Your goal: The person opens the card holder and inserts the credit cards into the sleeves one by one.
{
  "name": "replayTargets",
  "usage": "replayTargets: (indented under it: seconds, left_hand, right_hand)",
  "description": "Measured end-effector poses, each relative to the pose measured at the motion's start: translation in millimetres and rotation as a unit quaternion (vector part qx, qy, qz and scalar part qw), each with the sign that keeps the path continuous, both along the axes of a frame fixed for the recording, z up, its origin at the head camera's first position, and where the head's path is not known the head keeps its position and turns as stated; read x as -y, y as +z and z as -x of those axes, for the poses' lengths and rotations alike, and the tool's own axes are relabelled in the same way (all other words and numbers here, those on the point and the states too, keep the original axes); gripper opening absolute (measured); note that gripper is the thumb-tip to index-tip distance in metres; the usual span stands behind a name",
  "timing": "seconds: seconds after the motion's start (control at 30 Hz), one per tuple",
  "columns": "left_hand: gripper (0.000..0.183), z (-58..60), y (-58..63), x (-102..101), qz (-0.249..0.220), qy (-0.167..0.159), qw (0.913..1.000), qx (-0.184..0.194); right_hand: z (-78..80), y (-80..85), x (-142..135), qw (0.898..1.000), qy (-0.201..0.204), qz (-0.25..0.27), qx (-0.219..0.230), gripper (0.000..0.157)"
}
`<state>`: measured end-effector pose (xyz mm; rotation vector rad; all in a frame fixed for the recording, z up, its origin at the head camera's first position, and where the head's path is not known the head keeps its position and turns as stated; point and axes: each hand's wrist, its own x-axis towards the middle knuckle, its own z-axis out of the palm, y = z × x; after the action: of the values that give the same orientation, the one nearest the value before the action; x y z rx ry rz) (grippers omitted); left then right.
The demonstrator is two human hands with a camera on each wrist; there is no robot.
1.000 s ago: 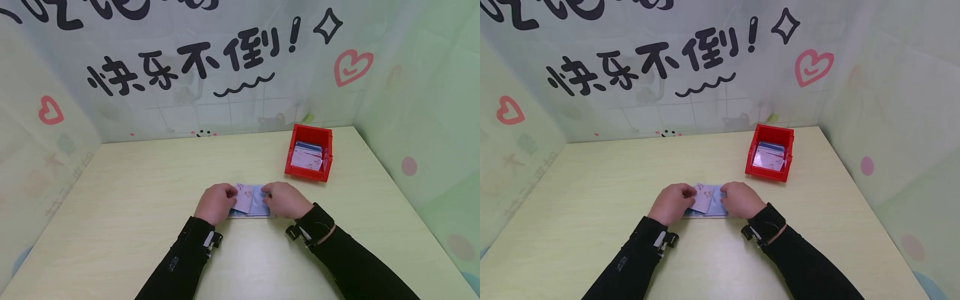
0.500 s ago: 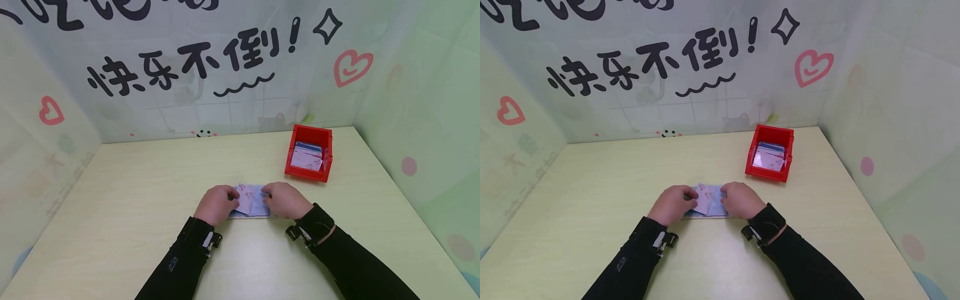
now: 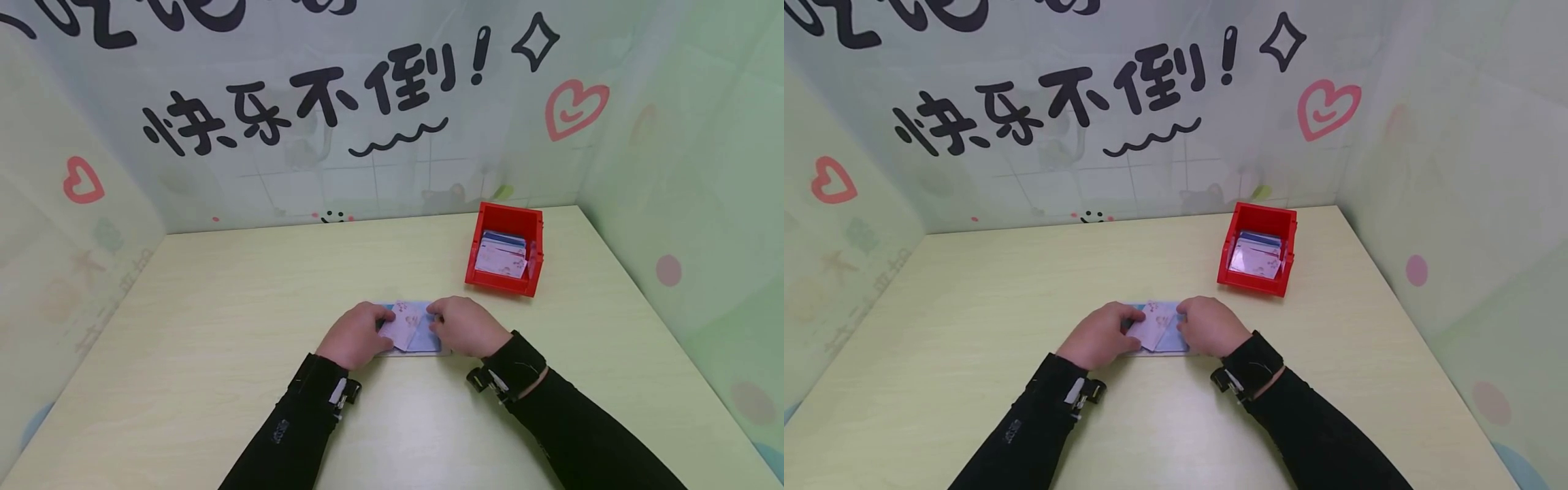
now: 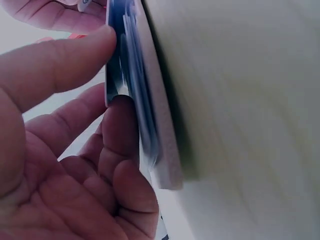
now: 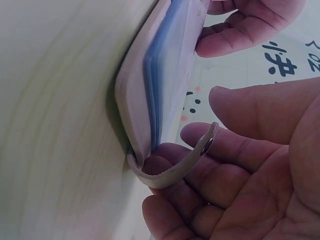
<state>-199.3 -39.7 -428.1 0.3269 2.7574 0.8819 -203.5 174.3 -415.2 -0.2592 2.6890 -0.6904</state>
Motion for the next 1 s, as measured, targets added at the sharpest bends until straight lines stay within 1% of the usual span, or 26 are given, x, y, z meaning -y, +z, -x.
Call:
replayTargets:
  seconds: [0.13, 0.3, 0.53, 0.73, 1.0]
  left_hand:
    - [0.043, -0.2, -1.2, -1, 0.003, 0.006, 1.0000, -0.006]
    - [0.041, -0.1, -2.1, -2, 0.004, 0.006, 1.0000, -0.006]
    - [0.024, -0.6, -0.8, 1, 0.005, 0.012, 0.9998, -0.011]
    - [0.025, 0.6, -0.5, 1, -0.003, 0.008, 1.0000, 0.002]
    - [0.022, 2.2, -0.4, 9, 0.002, 0.023, 0.9997, -0.011]
  right_hand:
    - [-0.1, 0.2, 1, 1.000, -0.002, 0.000, 0.000, 0.047]
    - [-0.4, 0.3, 1, 1.000, -0.001, -0.005, -0.001, 0.046]
    - [0.5, 0.2, 1, 1.000, -0.003, -0.006, 0.001, 0.047]
    - [0.1, 1.6, 1, 1.000, -0.005, -0.004, 0.004, 0.048]
    - [0.1, 2.7, 2, 1.000, -0.008, -0.007, 0.009, 0.049]
